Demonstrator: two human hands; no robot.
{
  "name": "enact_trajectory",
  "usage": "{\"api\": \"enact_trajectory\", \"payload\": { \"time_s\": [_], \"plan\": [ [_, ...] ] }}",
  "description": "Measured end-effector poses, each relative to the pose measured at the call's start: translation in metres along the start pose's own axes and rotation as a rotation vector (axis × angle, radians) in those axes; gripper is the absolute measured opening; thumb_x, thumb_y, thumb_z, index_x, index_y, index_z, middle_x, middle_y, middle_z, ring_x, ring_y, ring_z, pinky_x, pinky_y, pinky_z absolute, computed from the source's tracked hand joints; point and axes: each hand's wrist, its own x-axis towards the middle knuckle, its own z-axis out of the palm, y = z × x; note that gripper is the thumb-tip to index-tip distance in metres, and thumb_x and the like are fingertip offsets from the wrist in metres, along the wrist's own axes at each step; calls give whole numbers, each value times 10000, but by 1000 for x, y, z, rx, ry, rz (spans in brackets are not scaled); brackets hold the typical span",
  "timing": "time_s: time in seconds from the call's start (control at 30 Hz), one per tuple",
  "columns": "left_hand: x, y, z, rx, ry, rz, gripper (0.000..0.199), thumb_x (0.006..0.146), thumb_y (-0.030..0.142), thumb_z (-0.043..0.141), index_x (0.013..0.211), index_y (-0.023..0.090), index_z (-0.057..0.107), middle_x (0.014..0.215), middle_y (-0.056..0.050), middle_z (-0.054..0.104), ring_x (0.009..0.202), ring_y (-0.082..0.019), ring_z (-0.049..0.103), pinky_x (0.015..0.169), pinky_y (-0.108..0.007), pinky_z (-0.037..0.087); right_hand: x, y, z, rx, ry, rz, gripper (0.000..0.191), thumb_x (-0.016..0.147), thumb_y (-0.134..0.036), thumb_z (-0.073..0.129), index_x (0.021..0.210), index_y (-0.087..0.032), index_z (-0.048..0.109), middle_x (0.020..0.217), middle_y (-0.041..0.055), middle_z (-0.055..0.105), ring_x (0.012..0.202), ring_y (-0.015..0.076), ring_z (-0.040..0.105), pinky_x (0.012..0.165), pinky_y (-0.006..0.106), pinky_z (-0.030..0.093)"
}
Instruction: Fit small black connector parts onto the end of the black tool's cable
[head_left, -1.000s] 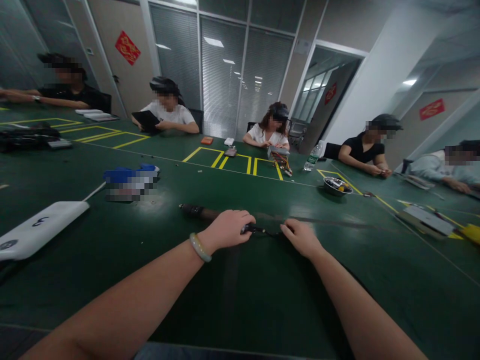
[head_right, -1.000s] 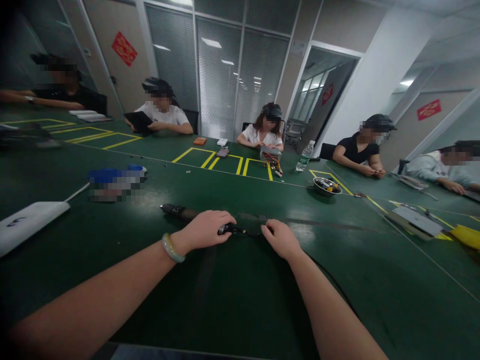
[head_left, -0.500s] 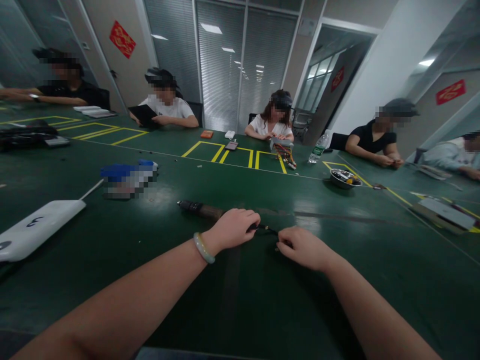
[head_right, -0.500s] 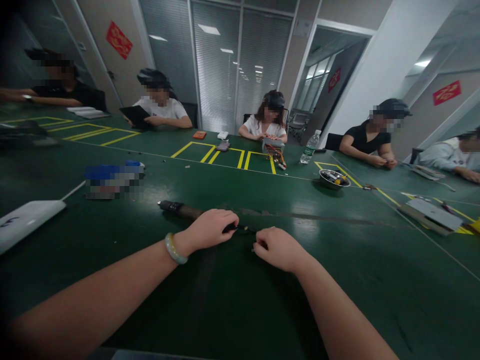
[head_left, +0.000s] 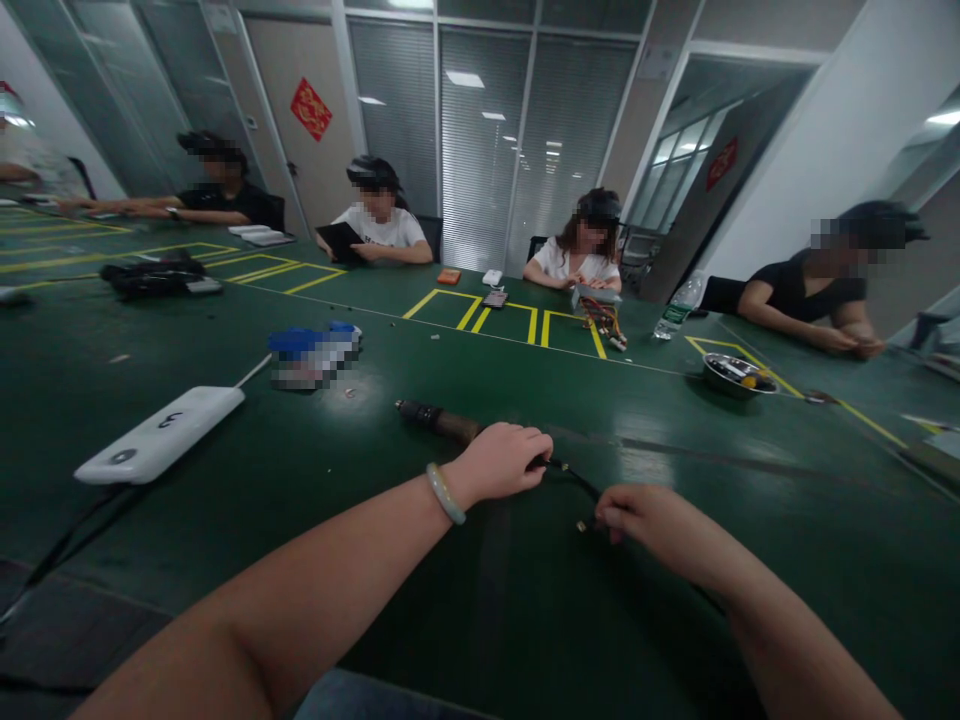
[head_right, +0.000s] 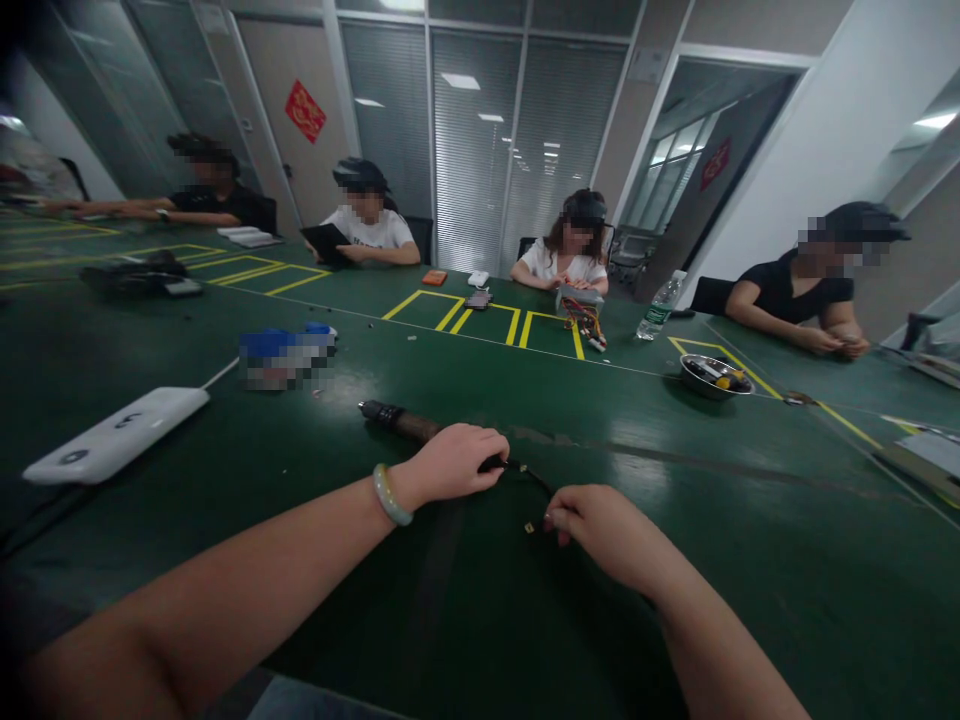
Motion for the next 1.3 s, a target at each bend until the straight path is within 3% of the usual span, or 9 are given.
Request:
{"api": "enact_trajectory", "payload": {
  "time_s": [0.23, 0.33, 0.6, 0.93, 1.3],
  "plan": [
    [1, 2, 1, 13, 16, -27, 105, 860, 282, 578, 912, 191, 568, 924, -13, 628, 827, -164, 590, 750, -304, 437, 61, 26, 18, 153, 654, 133, 295, 902, -382, 476, 1006, -222, 702, 843, 27, 691, 742, 201, 618, 599, 271, 384],
    [1, 3, 1, 3, 23, -24, 103, 857, 277, 582, 908, 189, 568, 919, -19, 630, 829, -169, 593, 751, -304, 439, 71, 26, 16, 242, 792, 111, 316, 876, -423, 511, 994, -210, 711, 816, 27, 692, 693, 197, 608, 580, 266, 385],
    [1, -1, 5, -36, 48, -15, 117, 842, 288, 597, 908, 195, 574, 887, -20, 628, 813, -181, 595, 731, -307, 433, 56, 6, 30, 294, 667, -32, 207, 826, -397, 614, 914, -259, 741, 712, -29, 668, 538, 133, 557, 541, 240, 389],
    [1, -2, 4, -37, 27, -5, 133, 853, 308, 584, 932, 202, 589, 909, -18, 630, 814, -170, 594, 724, -291, 430, 50, -2, 39, 50, 641, -80, 90, 833, -312, 632, 807, -263, 703, 796, -30, 681, 695, 153, 606, 621, 242, 401],
    [2, -5, 5, -66, 18, 26, 96, 858, 274, 586, 927, 214, 615, 918, -4, 635, 843, -159, 602, 757, -278, 432, 50, -9, 40, 26, 598, -65, 116, 851, -307, 603, 805, -246, 690, 800, -15, 679, 733, 169, 606, 636, 256, 381]
  ]
}}
